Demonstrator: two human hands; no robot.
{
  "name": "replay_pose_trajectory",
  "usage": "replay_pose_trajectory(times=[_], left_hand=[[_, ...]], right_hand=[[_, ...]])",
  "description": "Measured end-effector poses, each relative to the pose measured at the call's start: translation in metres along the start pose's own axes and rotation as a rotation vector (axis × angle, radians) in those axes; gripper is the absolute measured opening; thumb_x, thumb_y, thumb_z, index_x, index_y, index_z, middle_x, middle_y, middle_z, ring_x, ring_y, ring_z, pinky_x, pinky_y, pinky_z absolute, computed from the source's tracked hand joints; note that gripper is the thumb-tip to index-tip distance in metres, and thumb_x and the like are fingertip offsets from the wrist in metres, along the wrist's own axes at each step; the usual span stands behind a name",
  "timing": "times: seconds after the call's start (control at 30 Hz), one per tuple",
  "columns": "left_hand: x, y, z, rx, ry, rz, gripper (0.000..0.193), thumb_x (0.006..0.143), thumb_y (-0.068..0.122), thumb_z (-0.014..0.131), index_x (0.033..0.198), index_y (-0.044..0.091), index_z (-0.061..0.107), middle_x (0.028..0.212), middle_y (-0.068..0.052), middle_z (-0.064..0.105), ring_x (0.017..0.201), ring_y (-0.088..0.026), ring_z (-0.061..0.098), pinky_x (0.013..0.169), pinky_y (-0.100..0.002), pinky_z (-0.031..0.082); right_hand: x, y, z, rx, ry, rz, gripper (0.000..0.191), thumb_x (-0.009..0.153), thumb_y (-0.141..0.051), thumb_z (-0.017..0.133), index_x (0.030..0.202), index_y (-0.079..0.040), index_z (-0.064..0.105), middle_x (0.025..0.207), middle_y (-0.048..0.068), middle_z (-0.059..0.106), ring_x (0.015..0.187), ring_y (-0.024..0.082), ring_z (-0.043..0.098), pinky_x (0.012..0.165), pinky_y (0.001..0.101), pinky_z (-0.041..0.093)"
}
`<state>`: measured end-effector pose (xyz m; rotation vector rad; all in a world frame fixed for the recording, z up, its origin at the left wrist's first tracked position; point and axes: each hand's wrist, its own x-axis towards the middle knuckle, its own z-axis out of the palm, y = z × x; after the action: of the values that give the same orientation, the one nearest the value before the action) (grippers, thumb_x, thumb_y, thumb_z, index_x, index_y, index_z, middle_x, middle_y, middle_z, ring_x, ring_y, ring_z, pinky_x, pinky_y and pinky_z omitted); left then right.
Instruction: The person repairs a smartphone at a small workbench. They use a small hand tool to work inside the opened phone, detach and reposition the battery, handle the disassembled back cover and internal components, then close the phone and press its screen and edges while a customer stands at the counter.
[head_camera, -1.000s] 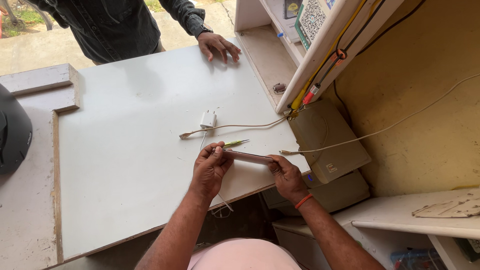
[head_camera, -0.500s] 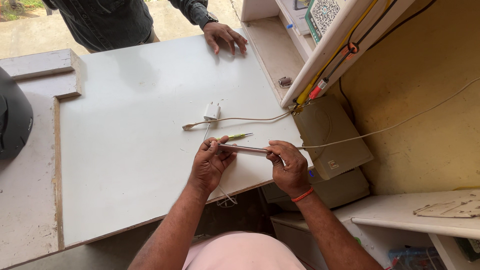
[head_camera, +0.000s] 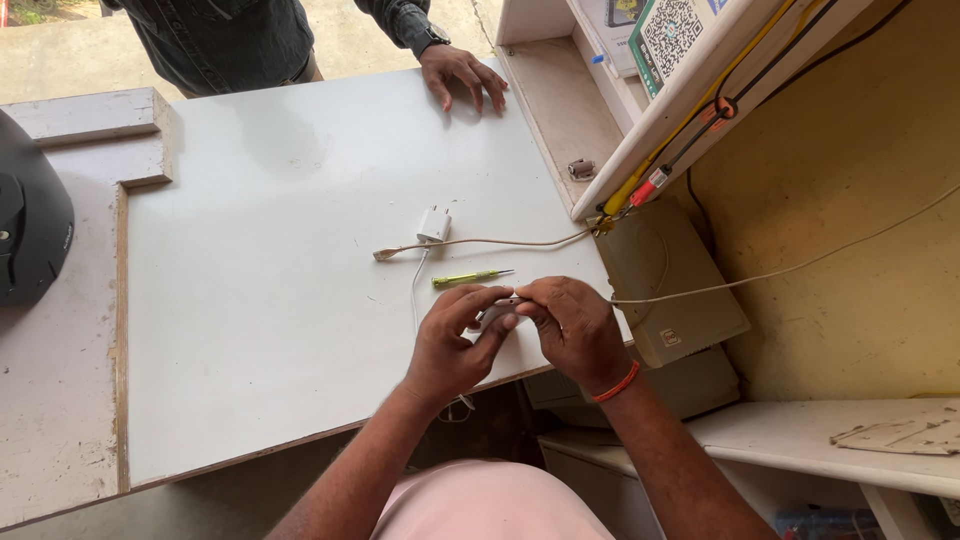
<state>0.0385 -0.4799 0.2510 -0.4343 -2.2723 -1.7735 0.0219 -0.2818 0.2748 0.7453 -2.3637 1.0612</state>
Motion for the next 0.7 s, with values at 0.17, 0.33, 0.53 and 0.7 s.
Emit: replay_pose_trajectory(times=[0.17,0.33,0.53,0.7], left_hand=[[0.010,0.007,-0.009,-0.070,0.027,-0.015,0.020,0.094,0.006,0.074,0.114,0.009,0.072,0.108,-0.005,0.073,0.094,-0.015,0.074,0.069,-0.027,0.062],[-0.001,0.011,-0.018,0.009,-0.007,0.034,0.031,0.088,0.009,0.081,0.116,0.007,0.070,0.103,-0.006,0.071,0.090,-0.017,0.072,0.069,-0.028,0.060],[-0.007,0.013,-0.008,0.012,0.007,0.043,0.017,0.093,0.008,0.078,0.109,0.009,0.075,0.101,-0.005,0.068,0.087,-0.013,0.072,0.067,-0.026,0.064],[-0.019,0.006,-0.001,-0.019,0.042,0.024,0.014,0.095,0.008,0.075,0.108,0.007,0.070,0.105,-0.005,0.064,0.087,-0.012,0.071,0.069,-0.025,0.064]], right_hand=[[-0.013,0.005,0.021,0.452,-0.003,0.379,0.026,0.094,-0.019,0.077,0.114,-0.004,0.072,0.105,0.006,0.078,0.098,0.012,0.074,0.089,0.0282,0.061],[-0.024,0.004,0.023,0.579,-0.030,0.409,0.023,0.095,-0.018,0.074,0.114,-0.004,0.070,0.109,0.006,0.077,0.102,0.012,0.073,0.091,0.0291,0.061],[-0.020,0.006,0.017,0.444,-0.067,0.249,0.014,0.097,-0.012,0.075,0.109,-0.005,0.072,0.106,0.006,0.079,0.100,0.013,0.076,0.091,0.0290,0.063],[-0.023,0.001,0.022,0.418,-0.013,0.226,0.011,0.096,-0.008,0.076,0.106,-0.006,0.072,0.105,0.005,0.079,0.099,0.012,0.076,0.090,0.0285,0.063]])
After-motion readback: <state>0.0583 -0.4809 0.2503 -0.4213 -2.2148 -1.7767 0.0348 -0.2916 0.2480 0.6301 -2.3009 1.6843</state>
